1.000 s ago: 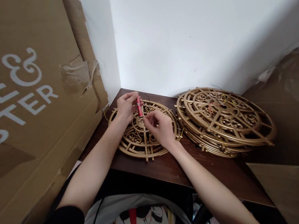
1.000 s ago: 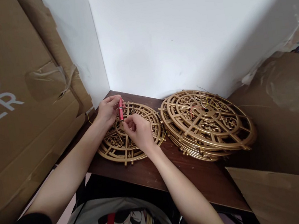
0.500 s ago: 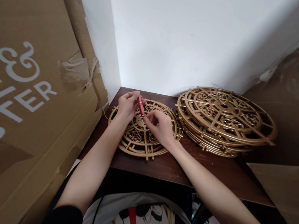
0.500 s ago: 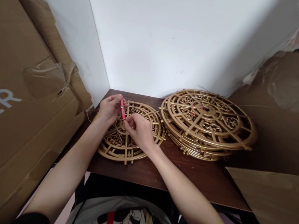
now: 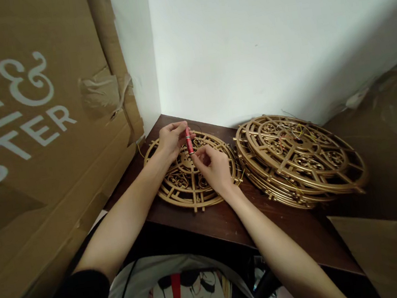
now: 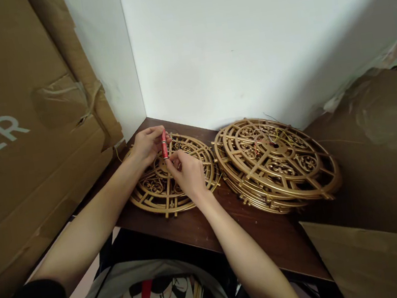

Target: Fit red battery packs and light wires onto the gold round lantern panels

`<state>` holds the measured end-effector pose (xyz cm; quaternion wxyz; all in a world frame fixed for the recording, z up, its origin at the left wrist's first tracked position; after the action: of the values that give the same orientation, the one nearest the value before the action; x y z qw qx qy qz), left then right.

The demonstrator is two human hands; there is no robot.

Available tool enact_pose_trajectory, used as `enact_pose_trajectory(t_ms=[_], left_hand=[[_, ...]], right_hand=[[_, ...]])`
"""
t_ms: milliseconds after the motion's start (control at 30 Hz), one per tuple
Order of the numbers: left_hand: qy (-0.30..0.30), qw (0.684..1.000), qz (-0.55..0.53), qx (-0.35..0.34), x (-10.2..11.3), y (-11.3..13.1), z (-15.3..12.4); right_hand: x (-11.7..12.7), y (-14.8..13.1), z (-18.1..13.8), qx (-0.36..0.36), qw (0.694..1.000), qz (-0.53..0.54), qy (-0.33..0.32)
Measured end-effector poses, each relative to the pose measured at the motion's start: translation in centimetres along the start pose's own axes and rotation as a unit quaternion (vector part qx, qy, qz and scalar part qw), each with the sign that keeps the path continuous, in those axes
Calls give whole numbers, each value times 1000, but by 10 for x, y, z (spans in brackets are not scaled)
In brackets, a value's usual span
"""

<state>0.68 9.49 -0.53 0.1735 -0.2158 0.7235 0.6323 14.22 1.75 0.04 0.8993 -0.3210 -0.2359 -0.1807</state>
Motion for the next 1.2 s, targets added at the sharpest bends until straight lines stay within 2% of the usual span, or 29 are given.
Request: enact_pose_trajectory(t_ms=[133,300,433,533,667,767,867,1067,1200], left_hand=[[-7,999,-31,24,0,1,1],[-27,996,-55,58,-5,9,-7],[-118,989,-26,89,-15,11,-14],[-186,978,2,95,-21,10,-19],[-230,968,32,96,-24,7,-21],[-227,969,47,87,-23,7,-21],[-207,974,65,72,-22,8,-20],[-192,966,163,52,-23,6,-22],[-210,939,273,7,-28,8,-29]], right_hand=[[4,-4,1,24,1000,8,13],[23,-13,4,68,993,-28,91],[33,-9,7,34,989,-17,141],[33,-2,7,8,989,14,148],[27,8,6,-48,983,100,144],[25,11,6,-85,966,187,158],[28,8,7,-87,950,229,192],[37,4,9,-55,934,238,259],[43,-1,9,-15,930,219,294]])
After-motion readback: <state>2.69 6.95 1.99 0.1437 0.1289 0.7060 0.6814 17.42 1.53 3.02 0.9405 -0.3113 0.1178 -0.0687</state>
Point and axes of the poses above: each hand's wrist, its own z-axis towards the middle knuckle, its own x-axis out of the back of the hand, y = z × x, the point moved 5 cm from there along z, towards the middle knuckle, and after that the axes turned 12 degrees about x, right-handed, at the moved point
